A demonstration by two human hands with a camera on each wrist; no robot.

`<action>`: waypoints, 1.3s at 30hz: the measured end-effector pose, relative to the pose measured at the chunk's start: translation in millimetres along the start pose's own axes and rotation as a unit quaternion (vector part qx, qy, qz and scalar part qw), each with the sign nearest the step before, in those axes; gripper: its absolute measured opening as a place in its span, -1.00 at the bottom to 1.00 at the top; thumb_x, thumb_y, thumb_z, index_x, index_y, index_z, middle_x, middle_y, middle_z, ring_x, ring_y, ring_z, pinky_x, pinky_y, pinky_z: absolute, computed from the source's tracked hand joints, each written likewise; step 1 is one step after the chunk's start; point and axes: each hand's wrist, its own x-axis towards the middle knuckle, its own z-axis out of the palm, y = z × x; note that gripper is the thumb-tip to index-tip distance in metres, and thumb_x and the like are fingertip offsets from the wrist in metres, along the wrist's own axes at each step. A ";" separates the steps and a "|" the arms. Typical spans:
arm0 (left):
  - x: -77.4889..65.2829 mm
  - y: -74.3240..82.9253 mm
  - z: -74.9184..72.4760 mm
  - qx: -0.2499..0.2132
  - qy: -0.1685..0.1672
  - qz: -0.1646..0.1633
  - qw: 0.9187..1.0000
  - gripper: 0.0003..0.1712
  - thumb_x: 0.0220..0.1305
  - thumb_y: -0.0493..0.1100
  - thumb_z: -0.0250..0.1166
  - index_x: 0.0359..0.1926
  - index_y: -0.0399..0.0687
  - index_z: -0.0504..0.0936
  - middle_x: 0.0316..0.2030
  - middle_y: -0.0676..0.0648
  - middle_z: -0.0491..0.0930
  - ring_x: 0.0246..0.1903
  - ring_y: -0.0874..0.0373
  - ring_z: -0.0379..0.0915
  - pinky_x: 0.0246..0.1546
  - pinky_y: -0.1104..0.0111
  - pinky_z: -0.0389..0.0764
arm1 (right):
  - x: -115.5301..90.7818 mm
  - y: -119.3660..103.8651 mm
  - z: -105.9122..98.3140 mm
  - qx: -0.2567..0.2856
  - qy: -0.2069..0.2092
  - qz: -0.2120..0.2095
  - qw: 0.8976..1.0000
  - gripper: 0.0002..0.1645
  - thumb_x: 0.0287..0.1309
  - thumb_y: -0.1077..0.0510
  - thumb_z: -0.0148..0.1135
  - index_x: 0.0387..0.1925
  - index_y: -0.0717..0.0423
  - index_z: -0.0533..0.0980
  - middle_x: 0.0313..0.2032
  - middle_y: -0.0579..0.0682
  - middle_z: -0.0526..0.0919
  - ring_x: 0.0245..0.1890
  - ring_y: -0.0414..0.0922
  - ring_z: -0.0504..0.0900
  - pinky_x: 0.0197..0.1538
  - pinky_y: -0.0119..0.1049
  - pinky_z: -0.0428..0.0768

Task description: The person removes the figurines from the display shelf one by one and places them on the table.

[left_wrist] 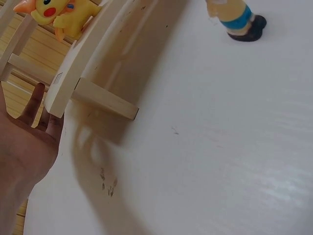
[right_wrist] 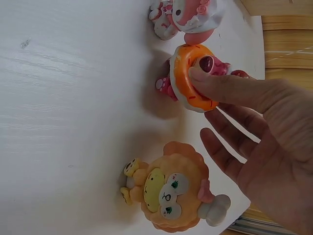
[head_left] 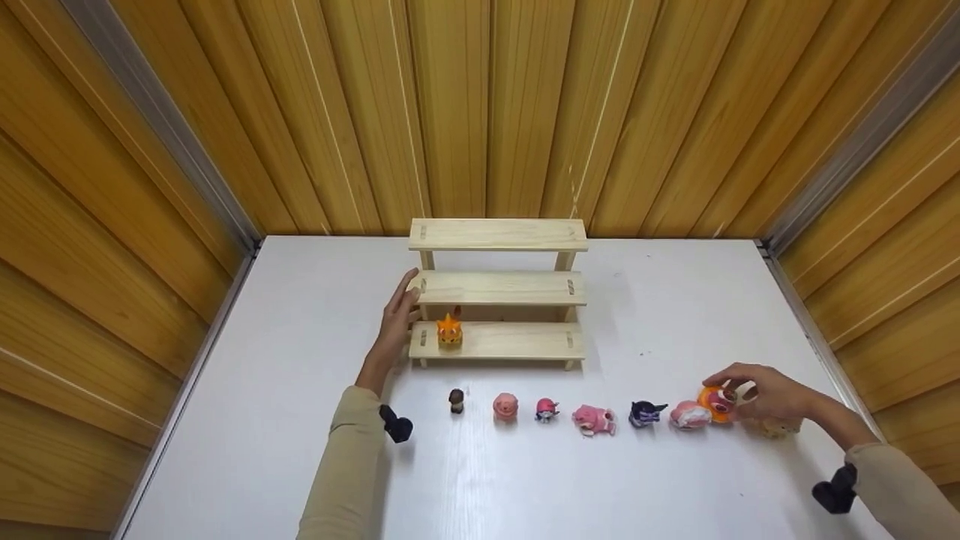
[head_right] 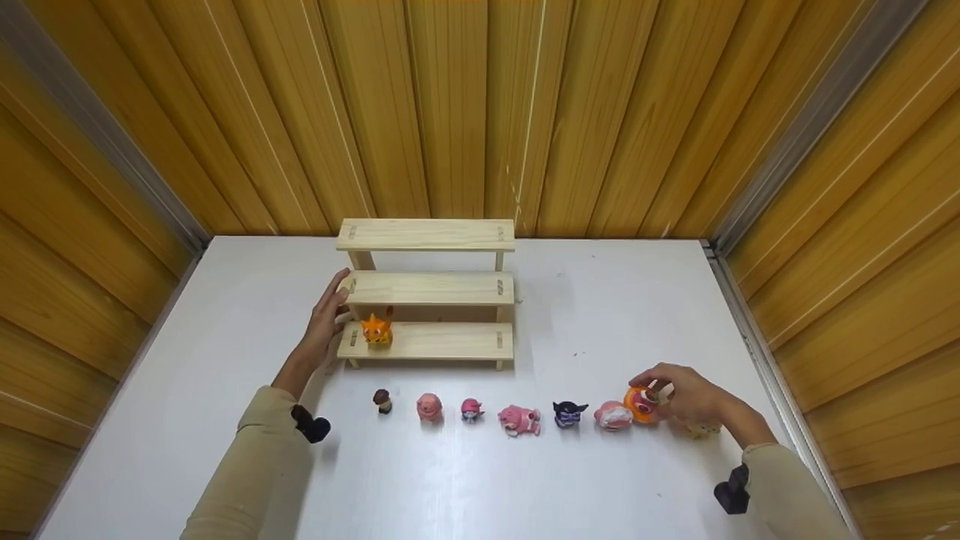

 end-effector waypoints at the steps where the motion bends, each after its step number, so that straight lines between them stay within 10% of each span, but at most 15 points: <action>1: -0.1 0.1 -0.3 -0.002 0.000 0.000 1.000 -0.37 0.60 0.26 -0.08 0.59 0.52 0.09 0.61 -0.01 0.08 0.44 -0.34 0.26 0.42 -0.19 0.32 | 0.5 -0.5 -0.2 -0.002 -0.001 0.000 1.000 -0.43 0.11 0.26 0.49 0.15 0.32 0.54 -0.03 0.25 0.62 -0.09 -0.42 0.53 -0.10 -0.45 0.63; 28: 0.7 2.3 -3.6 -0.019 -0.011 -0.003 1.000 -0.37 0.62 0.21 -0.09 0.61 0.47 0.05 0.64 -0.05 -0.05 0.48 -0.39 0.15 0.45 -0.24 0.24 | 1.7 -4.9 -9.7 -0.007 -0.003 -0.017 1.000 -0.48 0.13 0.23 0.48 0.13 0.21 0.58 0.02 0.06 0.67 -0.05 -0.45 0.55 -0.11 -0.40 0.63; 39: 2.0 -1.4 -0.5 -0.007 -0.001 0.015 1.000 -0.35 0.61 0.23 -0.07 0.61 0.40 0.08 0.63 -0.02 0.02 0.47 -0.32 0.21 0.46 -0.18 0.26 | 23.9 -25.6 -33.3 0.018 0.005 -0.043 0.999 -0.46 0.20 0.27 0.43 0.19 0.36 0.51 0.06 -0.49 0.56 -0.01 -0.59 0.53 -0.04 -0.55 0.64</action>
